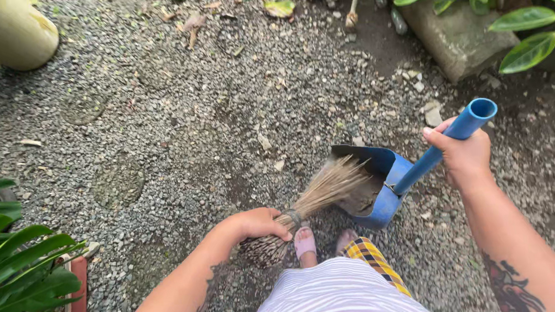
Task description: The person sweeps a gravel path in a garden using a traditional broom and a dustpan. They gather leaves and debris into a pile and then sweep the debris into the dustpan.
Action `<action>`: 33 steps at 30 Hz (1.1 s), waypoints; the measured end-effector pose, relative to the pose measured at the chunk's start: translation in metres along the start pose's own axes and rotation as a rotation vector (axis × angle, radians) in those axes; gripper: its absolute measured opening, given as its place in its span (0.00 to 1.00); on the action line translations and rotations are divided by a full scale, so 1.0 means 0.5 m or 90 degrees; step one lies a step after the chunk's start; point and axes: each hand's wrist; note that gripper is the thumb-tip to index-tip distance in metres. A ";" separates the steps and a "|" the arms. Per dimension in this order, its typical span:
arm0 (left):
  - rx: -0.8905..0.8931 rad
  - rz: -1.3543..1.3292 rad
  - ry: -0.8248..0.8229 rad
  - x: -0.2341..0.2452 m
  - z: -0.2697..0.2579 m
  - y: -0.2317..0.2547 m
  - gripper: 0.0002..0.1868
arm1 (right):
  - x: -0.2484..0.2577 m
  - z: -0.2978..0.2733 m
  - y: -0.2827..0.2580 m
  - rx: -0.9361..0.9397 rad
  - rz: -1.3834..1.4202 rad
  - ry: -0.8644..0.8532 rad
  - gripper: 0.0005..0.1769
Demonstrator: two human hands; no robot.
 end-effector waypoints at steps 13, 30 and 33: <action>0.087 0.005 0.292 0.357 0.318 0.026 0.36 | -0.240 0.342 -0.042 0.084 0.141 -0.061 0.10; 0.090 -0.020 0.085 0.612 0.465 0.173 0.42 | -0.484 0.645 -0.109 0.052 -0.012 -0.108 0.12; 0.098 -0.026 0.122 0.682 0.410 0.179 0.42 | -0.495 0.655 -0.106 0.072 0.003 -0.101 0.12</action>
Point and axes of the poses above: each hand's wrist, its own z-axis towards the middle knuckle, its own x-axis out of the back of the hand, y = z × x, and after that the axes turned 1 degree about y, right-handed
